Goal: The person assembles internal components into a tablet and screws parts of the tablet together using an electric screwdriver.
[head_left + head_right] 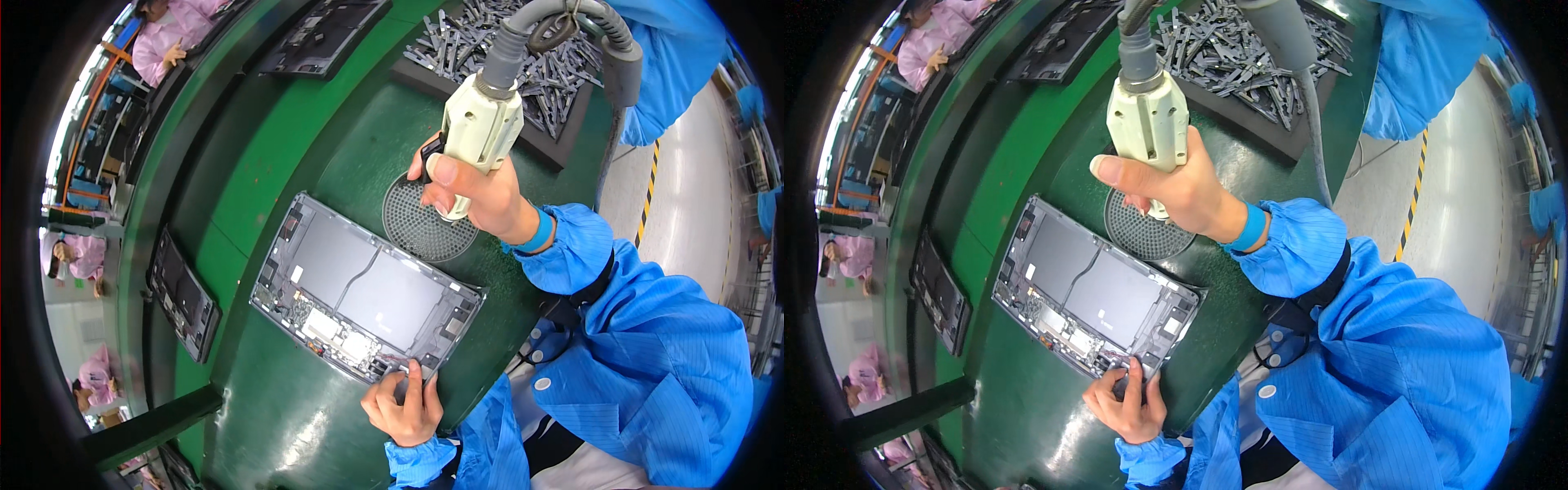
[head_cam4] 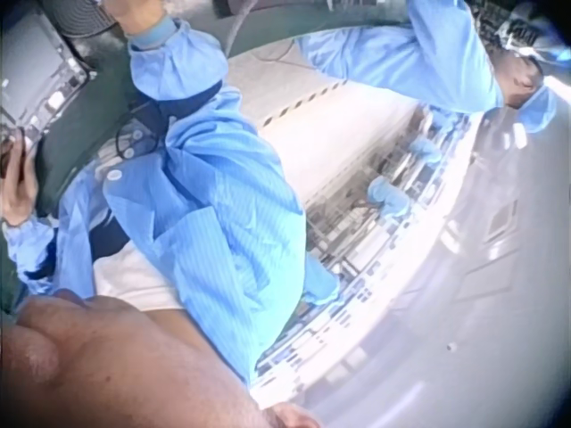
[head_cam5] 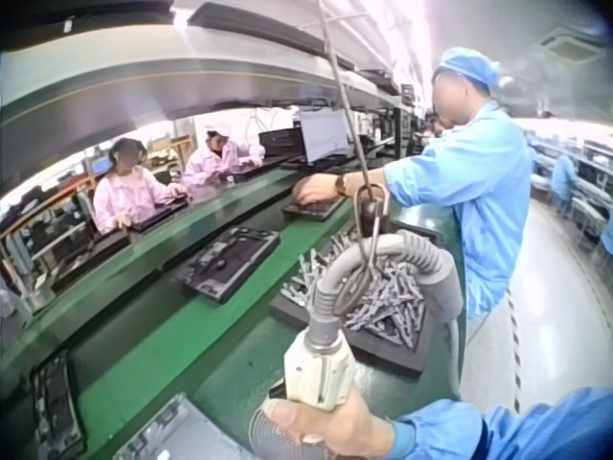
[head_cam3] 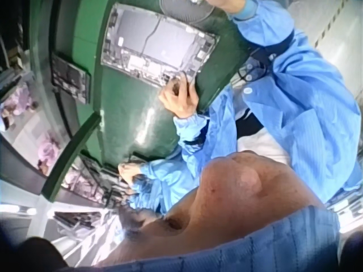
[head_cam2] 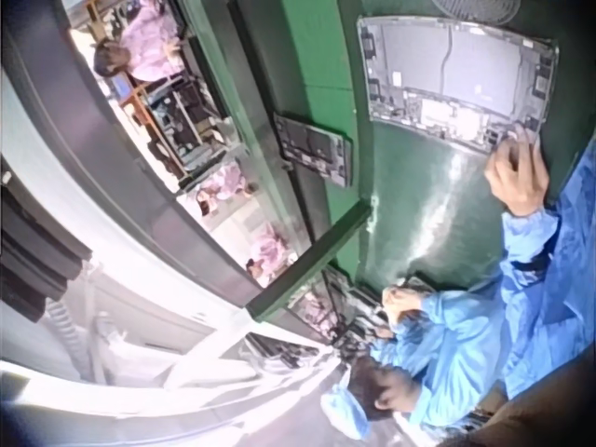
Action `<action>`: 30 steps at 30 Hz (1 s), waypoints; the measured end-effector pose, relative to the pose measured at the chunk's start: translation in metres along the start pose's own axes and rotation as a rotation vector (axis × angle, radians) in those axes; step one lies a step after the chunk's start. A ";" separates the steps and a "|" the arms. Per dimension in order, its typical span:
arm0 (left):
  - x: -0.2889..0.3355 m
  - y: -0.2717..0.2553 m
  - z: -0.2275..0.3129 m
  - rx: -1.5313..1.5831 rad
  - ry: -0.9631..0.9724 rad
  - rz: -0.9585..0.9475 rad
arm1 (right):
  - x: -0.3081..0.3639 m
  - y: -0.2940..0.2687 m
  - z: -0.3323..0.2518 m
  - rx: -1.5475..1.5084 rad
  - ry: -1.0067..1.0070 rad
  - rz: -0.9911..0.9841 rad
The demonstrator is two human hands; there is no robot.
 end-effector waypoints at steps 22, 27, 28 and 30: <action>0.001 -0.007 -0.012 0.087 0.021 0.113 | 0.118 0.074 -0.001 -0.086 0.254 -0.504; 0.002 -0.006 -0.014 0.098 0.011 0.134 | 0.119 0.077 0.009 -0.094 0.226 -0.526; 0.002 -0.005 -0.014 0.100 0.014 0.131 | 0.119 0.076 0.011 -0.119 0.232 -0.517; 0.003 -0.005 -0.014 0.104 0.009 0.130 | 0.119 0.072 0.012 -0.134 0.255 -0.514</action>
Point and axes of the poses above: each hand's wrist, its own x-axis away from the middle knuckle, its own y-axis out of the palm, z = x × y, the point moved 5 cm from there along -x, towards the middle knuckle, and after that the axes turned 10 degrees about z, right-handed, at the moved point
